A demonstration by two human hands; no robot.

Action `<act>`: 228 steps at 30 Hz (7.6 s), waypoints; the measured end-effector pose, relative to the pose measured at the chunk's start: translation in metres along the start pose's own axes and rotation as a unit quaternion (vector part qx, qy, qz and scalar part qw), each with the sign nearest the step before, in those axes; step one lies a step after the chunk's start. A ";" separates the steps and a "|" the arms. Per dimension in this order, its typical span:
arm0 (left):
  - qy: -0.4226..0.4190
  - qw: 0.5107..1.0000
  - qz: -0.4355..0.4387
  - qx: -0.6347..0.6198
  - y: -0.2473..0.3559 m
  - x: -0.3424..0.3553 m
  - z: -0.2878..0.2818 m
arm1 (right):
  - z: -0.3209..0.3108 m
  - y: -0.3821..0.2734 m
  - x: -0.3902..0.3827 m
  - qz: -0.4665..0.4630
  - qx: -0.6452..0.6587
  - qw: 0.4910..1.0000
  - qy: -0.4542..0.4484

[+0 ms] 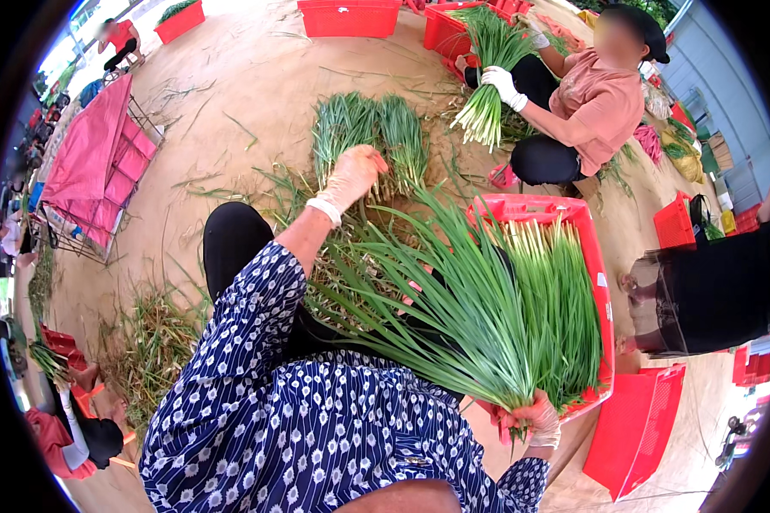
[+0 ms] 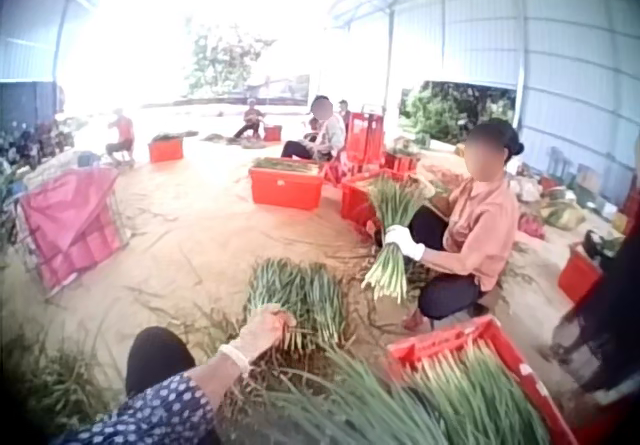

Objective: The person sorts green onions by hand while sitting on the floor, removing dried leaves and debris before placing the cleaned bunches into a red plastic crate.

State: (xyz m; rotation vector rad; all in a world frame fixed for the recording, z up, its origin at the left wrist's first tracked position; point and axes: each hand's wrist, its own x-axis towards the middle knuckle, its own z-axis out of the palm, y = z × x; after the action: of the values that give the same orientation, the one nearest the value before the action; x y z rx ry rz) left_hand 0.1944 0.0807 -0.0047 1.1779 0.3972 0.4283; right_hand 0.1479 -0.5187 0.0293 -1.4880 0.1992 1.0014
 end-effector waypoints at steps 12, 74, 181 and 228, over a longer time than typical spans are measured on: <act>-0.073 0.818 0.224 0.525 0.086 -0.144 0.020 | -0.018 0.018 0.015 -0.001 0.007 0.999 -0.048; -0.099 0.846 0.105 0.514 0.013 -0.079 0.012 | -0.015 0.021 0.011 -0.055 0.039 0.996 -0.064; -0.182 0.754 0.187 0.603 0.035 -0.183 -0.001 | -0.040 0.046 0.032 -0.012 0.039 0.997 -0.061; 0.000 0.936 0.151 0.319 0.070 -0.247 -0.016 | -0.039 0.043 0.032 -0.007 0.002 1.000 -0.024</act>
State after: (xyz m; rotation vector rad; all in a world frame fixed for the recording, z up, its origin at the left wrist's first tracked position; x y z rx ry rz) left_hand -0.0327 -0.0117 0.0739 1.8863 0.3656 0.5886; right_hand 0.1568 -0.5483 -0.0288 -1.4586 0.1555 1.0233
